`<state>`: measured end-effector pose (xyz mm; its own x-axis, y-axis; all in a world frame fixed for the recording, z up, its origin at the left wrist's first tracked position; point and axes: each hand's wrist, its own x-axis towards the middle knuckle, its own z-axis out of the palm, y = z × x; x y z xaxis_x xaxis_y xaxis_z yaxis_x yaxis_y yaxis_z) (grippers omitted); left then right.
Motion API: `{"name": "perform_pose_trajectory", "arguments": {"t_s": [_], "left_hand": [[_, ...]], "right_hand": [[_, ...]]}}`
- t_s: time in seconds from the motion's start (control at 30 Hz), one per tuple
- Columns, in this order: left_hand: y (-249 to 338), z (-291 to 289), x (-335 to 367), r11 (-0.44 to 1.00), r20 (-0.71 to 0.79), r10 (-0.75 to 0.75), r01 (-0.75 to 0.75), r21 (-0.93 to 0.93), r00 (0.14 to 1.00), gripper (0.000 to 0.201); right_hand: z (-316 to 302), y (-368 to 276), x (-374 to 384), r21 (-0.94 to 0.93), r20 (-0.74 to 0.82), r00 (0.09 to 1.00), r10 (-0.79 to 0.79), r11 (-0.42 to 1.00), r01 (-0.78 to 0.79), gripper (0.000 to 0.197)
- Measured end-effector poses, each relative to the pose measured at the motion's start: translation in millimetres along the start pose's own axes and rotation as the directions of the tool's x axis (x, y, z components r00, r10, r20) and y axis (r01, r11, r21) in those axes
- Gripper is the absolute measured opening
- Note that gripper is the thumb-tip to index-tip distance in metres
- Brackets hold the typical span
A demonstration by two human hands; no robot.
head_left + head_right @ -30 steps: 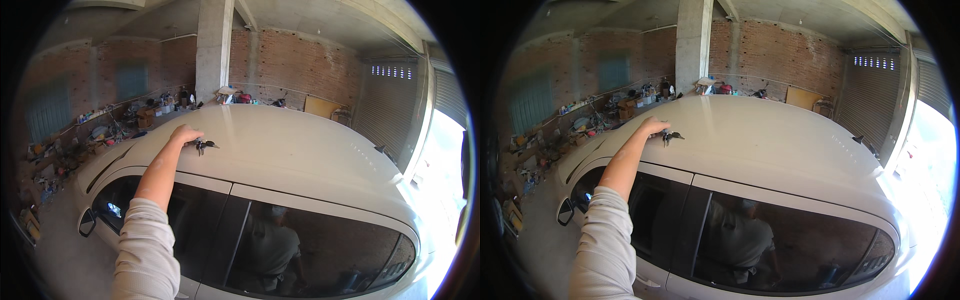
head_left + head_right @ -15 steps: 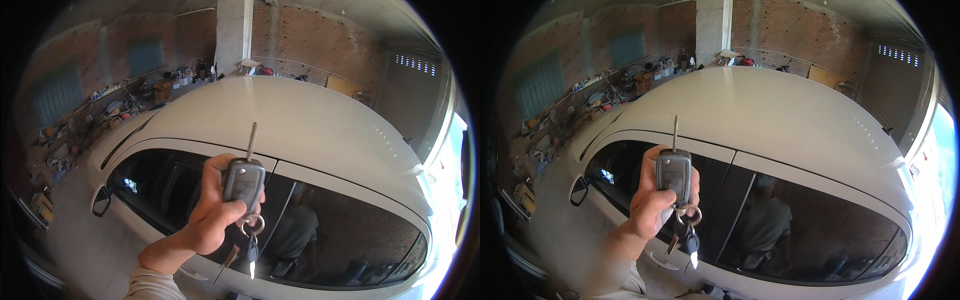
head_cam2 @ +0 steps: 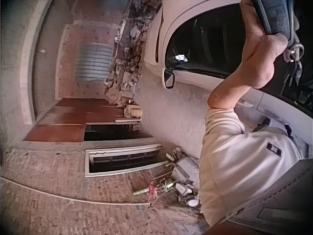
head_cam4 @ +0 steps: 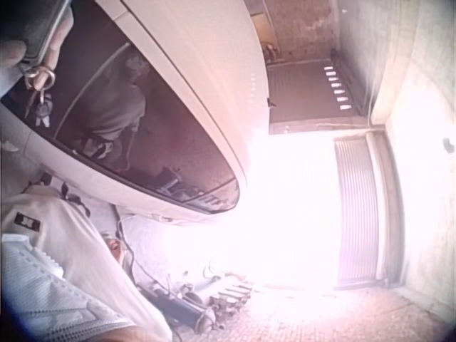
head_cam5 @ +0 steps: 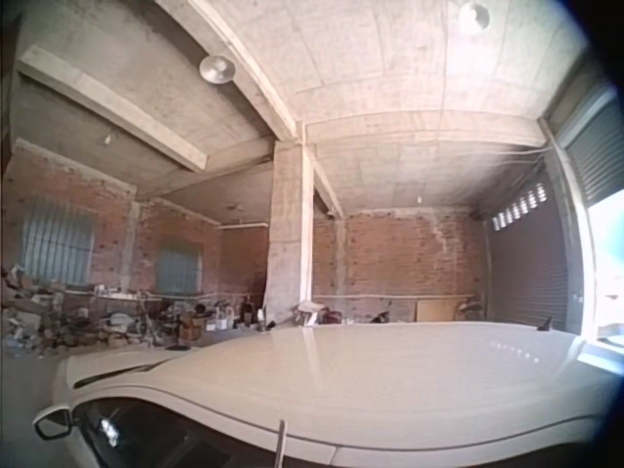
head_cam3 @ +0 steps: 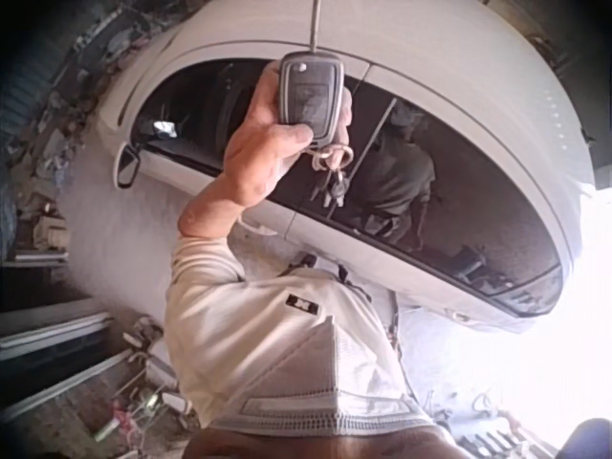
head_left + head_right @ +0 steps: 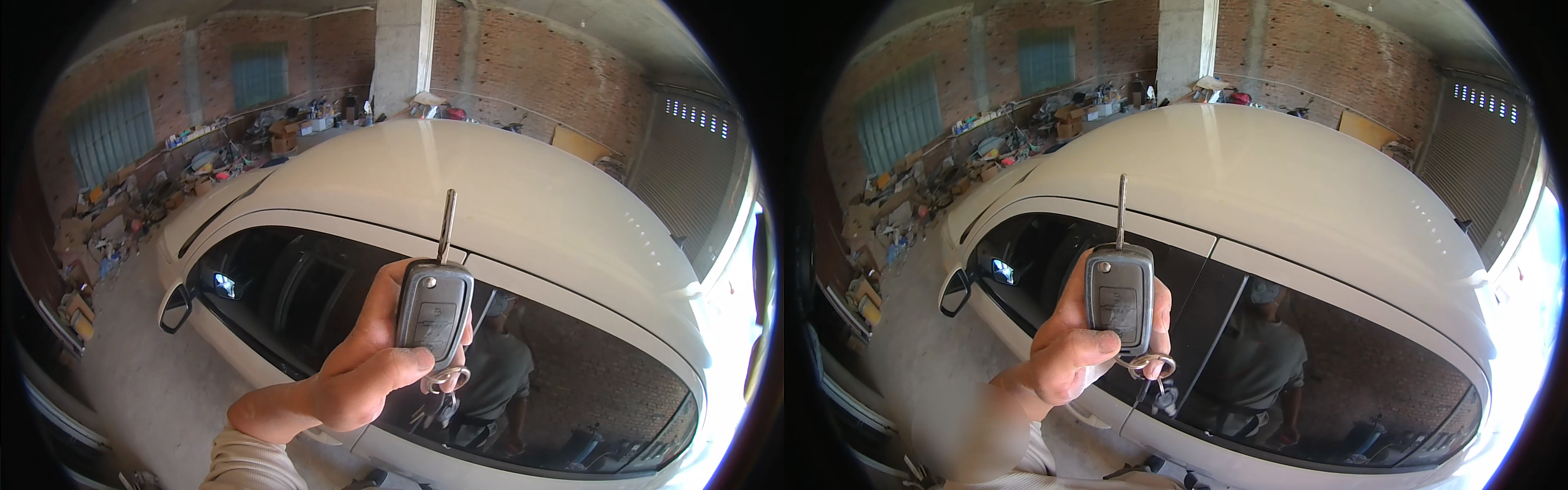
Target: The person uses a pneumatic orbital sander to smooth the rear bumper of a white car. They repeatedly sand the surface, frequently pause to wipe away dust, and inspect the area with their hand. The person opens the trunk to access the bumper edge and continues sanding along the seam.
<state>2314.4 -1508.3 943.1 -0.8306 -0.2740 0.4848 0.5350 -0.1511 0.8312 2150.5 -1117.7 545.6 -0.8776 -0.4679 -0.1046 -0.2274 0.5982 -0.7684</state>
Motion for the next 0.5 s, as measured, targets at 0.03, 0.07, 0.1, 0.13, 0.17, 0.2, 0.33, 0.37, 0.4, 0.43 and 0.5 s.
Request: {"name": "perform_pose_trajectory", "arguments": {"t_s": [0.03,0.07,0.1,0.13,0.17,0.2,0.33,0.37,0.4,0.43,0.5], "left_hand": [[-1.7,2.2,1.6,1.0,0.011,0.001,-0.001,-0.013,1.0,0.063],[-4.0,4.4,3.4,1.0,0.018,0.002,-0.002,-0.018,1.0,0.059],[-7.4,7.8,4.9,1.0,-0.02,-0.001,0.001,0.019,1.0,0.055],[-11.8,11.1,7.0,0.998,-0.062,-0.002,0.006,0.063,0.998,0.052],[-15.8,14.0,8.8,0.994,-0.092,0.004,0.006,0.106,0.996,0.049],[-20.0,16.4,10.9,0.993,-0.082,0.025,-0.015,0.121,0.996,0.047],[-36.4,18.8,20.8,0.982,0.008,0.123,-0.123,0.144,0.992,0.039],[-39.3,17.9,22.1,0.98,0.042,0.14,-0.144,0.136,0.989,0.039],[-42.4,16.8,23.5,0.979,0.079,0.162,-0.17,0.114,0.984,0.038],[-46.0,16.6,24.3,0.972,0.099,0.181,-0.193,0.133,0.979,0.037],[-53.5,16.4,26.2,0.954,0.124,0.219,-0.239,0.182,0.968,0.038]], "right_hand": [[-0.6,1.5,-2.0,0.002,-0.005,1.0,0.005,1.0,-0.005,0.049],[-2.1,4.0,-3.7,0.001,-0.012,1.0,0.011,1.0,-0.011,0.049],[-3.1,6.4,-5.8,0.004,-0.019,1.0,0.018,1.0,-0.017,0.049],[-4.6,9.2,-8.1,0.006,-0.027,0.999,0.024,1.0,-0.024,0.049],[-5.9,12.2,-10.8,0.005,-0.036,0.999,0.032,0.999,-0.032,0.049],[-7.3,15.2,-14.0,0.008,-0.044,0.998,0.042,0.999,-0.042,0.049],[-12.5,28.0,-32.1,0.016,-0.087,0.992,0.087,0.996,-0.086,0.048],[-13.5,31.1,-37.9,0.017,-0.101,0.99,0.1,0.995,-0.099,0.048],[-14.1,34.5,-43.3,0.02,-0.116,0.987,0.114,0.993,-0.112,0.048],[-14.6,37.9,-49.2,0.025,-0.128,0.983,0.13,0.991,-0.128,0.048],[-15.4,47.4,-61.0,0.028,-0.158,0.974,0.165,0.986,-0.162,0.048]]}}
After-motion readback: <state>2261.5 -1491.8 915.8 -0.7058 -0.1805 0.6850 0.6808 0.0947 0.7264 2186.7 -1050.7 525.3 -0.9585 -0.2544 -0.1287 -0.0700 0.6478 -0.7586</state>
